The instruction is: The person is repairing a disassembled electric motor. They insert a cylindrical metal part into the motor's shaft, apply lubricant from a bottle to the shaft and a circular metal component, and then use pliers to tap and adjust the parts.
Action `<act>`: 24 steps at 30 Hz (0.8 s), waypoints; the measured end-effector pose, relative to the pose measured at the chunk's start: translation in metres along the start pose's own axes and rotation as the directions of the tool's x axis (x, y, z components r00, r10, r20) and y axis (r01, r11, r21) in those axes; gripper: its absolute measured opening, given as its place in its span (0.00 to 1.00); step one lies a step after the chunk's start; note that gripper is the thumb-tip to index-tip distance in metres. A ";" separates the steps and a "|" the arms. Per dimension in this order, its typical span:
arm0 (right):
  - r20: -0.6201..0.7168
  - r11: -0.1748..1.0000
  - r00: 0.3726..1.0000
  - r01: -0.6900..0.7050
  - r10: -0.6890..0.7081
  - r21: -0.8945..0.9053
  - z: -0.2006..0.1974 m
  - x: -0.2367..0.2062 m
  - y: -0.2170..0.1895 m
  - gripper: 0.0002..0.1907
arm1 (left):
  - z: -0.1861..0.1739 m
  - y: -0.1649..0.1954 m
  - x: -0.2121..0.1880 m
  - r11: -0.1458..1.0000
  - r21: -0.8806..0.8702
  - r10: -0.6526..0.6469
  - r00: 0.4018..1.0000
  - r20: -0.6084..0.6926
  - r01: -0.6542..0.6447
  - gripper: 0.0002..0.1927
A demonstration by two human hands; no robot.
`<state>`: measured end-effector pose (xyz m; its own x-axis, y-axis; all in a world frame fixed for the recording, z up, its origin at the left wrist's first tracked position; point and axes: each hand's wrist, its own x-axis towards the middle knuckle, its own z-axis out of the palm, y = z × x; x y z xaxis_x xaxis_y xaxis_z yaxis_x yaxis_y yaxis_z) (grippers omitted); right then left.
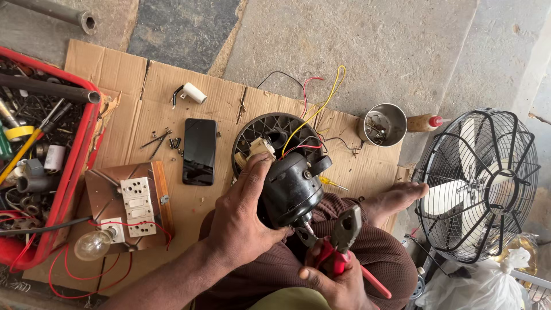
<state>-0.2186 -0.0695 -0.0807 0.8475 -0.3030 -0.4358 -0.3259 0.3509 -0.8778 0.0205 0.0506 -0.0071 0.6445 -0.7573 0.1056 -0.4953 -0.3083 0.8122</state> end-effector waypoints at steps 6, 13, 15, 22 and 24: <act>-0.062 0.957 0.959 -0.280 0.276 -0.070 0.007 0.005 0.003 0.22 | 0.001 -0.002 0.002 1.000 0.001 -0.001 1.000 -0.019 0.001 0.61; -0.122 0.978 0.973 -0.202 0.194 -0.057 0.008 0.006 0.000 0.24 | -0.002 -0.003 0.002 1.000 -0.012 0.022 1.000 -0.019 -0.022 0.60; -0.104 0.957 0.951 -0.289 0.290 0.026 0.007 0.006 -0.003 0.24 | -0.003 -0.003 0.002 1.000 -0.018 0.017 1.000 -0.010 -0.017 0.60; -0.102 0.966 0.961 -0.255 0.259 0.047 0.009 0.004 -0.008 0.25 | -0.002 -0.002 0.004 1.000 -0.004 0.014 1.000 -0.021 -0.014 0.60; -0.142 0.981 0.980 -0.113 0.136 0.157 0.011 0.004 -0.008 0.29 | -0.003 -0.003 0.004 1.000 -0.008 0.028 0.999 -0.027 -0.028 0.60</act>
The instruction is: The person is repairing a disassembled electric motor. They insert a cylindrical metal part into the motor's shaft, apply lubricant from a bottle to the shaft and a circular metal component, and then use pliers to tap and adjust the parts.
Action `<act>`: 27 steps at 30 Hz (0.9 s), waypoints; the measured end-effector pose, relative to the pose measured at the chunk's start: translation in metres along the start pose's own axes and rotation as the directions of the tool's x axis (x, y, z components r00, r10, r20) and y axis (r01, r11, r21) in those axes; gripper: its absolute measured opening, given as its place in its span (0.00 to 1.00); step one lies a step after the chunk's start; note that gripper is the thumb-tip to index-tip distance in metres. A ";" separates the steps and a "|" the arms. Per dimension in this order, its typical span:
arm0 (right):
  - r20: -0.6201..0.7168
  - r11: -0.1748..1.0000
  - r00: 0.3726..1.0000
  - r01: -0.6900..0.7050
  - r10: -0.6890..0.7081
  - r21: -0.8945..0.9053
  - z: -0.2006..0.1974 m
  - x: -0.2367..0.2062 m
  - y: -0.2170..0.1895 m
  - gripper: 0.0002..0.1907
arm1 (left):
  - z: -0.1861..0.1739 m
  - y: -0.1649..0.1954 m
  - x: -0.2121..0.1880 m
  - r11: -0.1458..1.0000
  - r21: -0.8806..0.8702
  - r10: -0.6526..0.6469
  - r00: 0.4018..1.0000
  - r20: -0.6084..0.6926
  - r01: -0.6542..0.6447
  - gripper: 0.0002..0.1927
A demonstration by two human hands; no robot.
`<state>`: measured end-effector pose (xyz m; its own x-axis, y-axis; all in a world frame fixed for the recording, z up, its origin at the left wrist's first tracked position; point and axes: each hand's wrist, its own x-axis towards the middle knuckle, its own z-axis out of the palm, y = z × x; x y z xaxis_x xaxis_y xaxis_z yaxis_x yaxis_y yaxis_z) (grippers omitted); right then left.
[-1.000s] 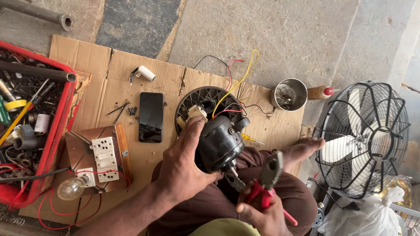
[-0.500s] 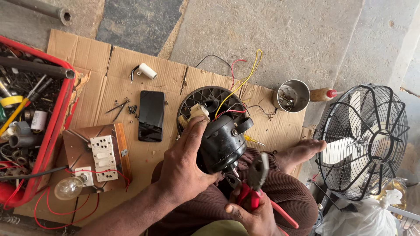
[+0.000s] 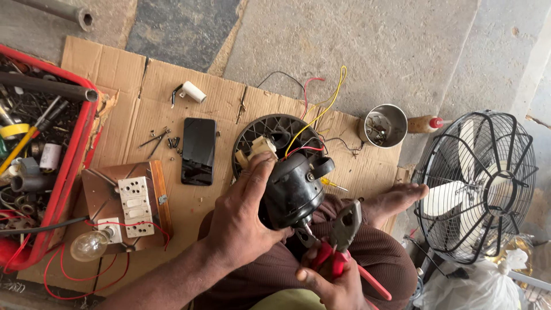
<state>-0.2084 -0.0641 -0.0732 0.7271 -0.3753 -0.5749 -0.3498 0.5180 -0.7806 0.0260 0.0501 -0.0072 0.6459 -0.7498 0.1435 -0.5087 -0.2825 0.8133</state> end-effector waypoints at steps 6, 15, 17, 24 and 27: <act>0.050 0.999 0.999 -0.014 0.012 0.030 -0.002 -0.002 -0.001 0.29 | -0.001 0.000 0.001 1.000 0.006 0.003 1.000 0.006 -0.003 0.61; 0.109 0.964 0.973 -0.179 0.203 -0.194 0.001 -0.003 -0.006 0.26 | -0.001 -0.005 0.001 1.000 -0.014 -0.004 1.000 0.011 0.004 0.60; 0.129 0.979 0.992 0.021 0.005 -0.204 0.003 -0.003 -0.006 0.28 | -0.001 -0.006 0.000 1.000 -0.004 0.015 1.000 0.006 -0.015 0.60; 0.073 0.983 0.994 -0.065 0.079 -0.171 0.005 -0.003 -0.002 0.30 | -0.003 -0.009 -0.002 1.000 -0.020 0.011 1.000 0.005 -0.010 0.61; 0.021 0.869 0.989 -0.119 0.147 -0.479 0.007 -0.005 0.002 0.26 | -0.005 -0.009 -0.003 0.999 0.011 0.030 1.000 0.000 -0.030 0.61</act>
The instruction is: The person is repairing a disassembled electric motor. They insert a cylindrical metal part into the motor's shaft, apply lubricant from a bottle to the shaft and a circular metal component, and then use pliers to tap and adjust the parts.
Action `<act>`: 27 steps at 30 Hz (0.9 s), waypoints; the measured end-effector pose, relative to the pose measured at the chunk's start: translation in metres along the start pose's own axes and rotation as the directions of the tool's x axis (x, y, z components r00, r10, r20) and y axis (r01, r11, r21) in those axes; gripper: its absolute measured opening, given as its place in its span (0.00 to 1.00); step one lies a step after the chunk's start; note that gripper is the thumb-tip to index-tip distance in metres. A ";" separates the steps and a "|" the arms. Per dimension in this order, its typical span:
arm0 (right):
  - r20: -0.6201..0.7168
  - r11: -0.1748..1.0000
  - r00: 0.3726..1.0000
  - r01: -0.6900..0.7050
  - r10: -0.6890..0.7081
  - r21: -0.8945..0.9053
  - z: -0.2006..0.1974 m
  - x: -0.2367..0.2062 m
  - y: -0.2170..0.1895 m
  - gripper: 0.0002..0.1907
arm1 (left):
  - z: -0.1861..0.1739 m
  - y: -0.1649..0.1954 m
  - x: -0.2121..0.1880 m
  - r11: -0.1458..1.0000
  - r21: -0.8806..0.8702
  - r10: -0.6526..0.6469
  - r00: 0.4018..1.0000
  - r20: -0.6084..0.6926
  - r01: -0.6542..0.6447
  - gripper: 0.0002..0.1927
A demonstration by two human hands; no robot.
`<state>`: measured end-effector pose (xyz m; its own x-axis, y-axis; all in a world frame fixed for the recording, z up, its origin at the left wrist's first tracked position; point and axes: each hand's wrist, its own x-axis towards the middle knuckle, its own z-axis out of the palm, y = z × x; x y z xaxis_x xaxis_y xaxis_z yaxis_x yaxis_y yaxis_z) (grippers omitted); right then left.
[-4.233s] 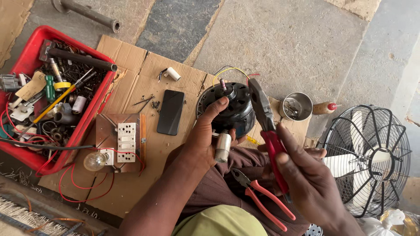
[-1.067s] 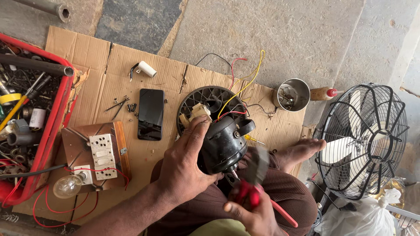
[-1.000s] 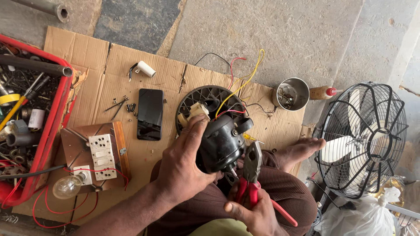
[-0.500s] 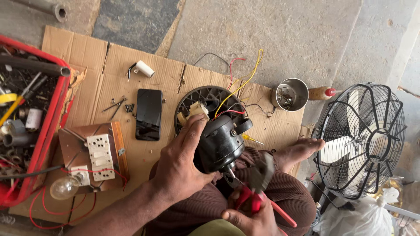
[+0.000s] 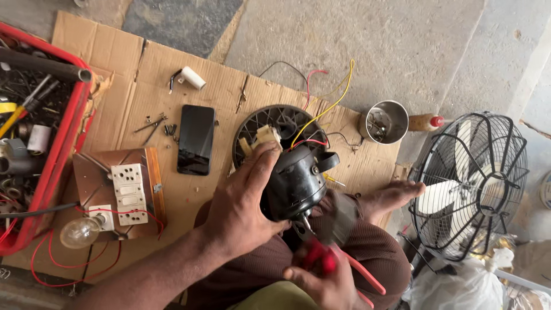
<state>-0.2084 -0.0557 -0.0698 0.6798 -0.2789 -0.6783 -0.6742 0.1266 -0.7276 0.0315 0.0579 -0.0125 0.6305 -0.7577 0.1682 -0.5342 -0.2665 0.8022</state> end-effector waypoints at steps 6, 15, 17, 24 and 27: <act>-0.206 0.827 0.975 0.187 -0.088 0.530 0.018 -0.003 0.001 0.33 | 0.000 -0.002 -0.004 0.999 -0.021 -0.032 0.999 -0.012 0.031 0.57; 0.058 0.977 0.992 0.102 -0.114 0.185 0.012 0.000 -0.004 0.21 | -0.001 -0.006 -0.004 0.999 -0.039 -0.017 1.000 0.006 0.017 0.60; -0.088 0.879 0.985 0.175 -0.152 0.444 0.013 0.001 -0.004 0.25 | -0.001 -0.006 -0.003 0.999 -0.033 0.004 1.000 0.000 -0.004 0.61; -0.057 0.859 0.987 0.161 -0.152 0.485 0.012 0.002 -0.006 0.24 | 0.002 -0.002 -0.001 0.999 -0.053 -0.005 1.000 -0.021 0.004 0.62; 0.128 0.870 0.992 -0.061 -0.003 0.489 0.007 0.004 -0.007 0.21 | 0.002 -0.001 -0.001 0.999 -0.050 -0.021 1.000 0.000 0.021 0.61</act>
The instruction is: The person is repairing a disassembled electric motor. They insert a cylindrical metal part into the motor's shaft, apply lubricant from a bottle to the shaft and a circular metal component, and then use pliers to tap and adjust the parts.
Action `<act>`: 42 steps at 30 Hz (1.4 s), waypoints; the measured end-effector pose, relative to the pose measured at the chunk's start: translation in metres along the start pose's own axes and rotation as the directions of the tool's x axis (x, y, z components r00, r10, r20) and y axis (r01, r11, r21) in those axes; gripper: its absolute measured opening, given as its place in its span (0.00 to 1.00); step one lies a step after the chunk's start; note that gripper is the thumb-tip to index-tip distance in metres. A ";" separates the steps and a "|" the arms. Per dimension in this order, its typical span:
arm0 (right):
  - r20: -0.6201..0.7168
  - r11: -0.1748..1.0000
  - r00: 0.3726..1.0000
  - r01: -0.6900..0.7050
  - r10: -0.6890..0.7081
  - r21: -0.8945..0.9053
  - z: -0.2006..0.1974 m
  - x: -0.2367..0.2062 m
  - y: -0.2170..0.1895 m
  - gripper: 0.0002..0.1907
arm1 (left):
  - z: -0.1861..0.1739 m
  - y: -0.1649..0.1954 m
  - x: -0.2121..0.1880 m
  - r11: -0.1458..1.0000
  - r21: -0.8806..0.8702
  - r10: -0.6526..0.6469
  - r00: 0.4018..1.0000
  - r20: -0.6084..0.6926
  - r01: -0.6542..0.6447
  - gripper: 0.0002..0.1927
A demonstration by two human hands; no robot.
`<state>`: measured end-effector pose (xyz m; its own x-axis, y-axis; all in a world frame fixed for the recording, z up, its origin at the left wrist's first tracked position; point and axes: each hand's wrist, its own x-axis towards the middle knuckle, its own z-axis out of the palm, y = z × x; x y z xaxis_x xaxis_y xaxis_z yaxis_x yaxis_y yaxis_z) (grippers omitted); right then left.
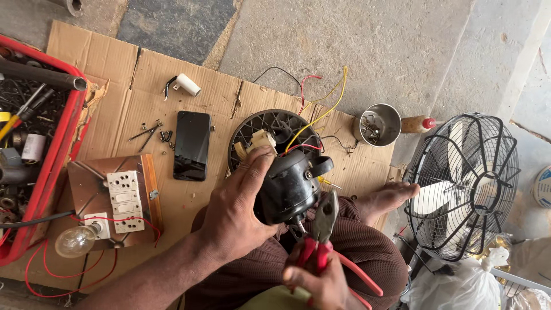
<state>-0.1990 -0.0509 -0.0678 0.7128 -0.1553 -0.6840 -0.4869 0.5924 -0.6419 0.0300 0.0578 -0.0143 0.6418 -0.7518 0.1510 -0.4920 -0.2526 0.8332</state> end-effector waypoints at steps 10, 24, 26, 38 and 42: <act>-0.007 0.997 0.998 0.063 -0.063 0.046 -0.006 0.004 -0.003 0.22 | -0.001 -0.003 -0.001 1.000 -0.003 0.000 1.000 -0.008 0.000 0.61; 0.022 0.972 0.976 0.216 -0.219 0.097 -0.034 0.016 0.022 0.27 | 0.009 -0.038 -0.004 0.991 -0.087 0.104 0.993 0.057 -0.098 0.56; 0.062 0.961 0.959 0.274 -0.276 0.039 -0.033 0.019 0.023 0.26 | 0.010 -0.041 -0.003 0.990 -0.101 0.102 0.993 0.062 -0.096 0.56; 0.124 0.974 0.969 0.202 -0.214 0.105 -0.034 0.031 0.011 0.22 | 0.026 -0.046 0.000 0.991 -0.122 0.053 0.996 0.065 -0.045 0.60; 0.122 0.998 0.991 0.062 -0.061 -0.009 -0.036 0.031 0.006 0.19 | 0.030 -0.045 -0.002 0.991 -0.121 0.063 0.995 0.073 -0.054 0.61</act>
<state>-0.1983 -0.0809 -0.1058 0.7972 -0.0936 -0.5965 -0.4460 0.5747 -0.6862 0.0333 0.0526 -0.0683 0.5650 -0.8086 0.1641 -0.4512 -0.1362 0.8820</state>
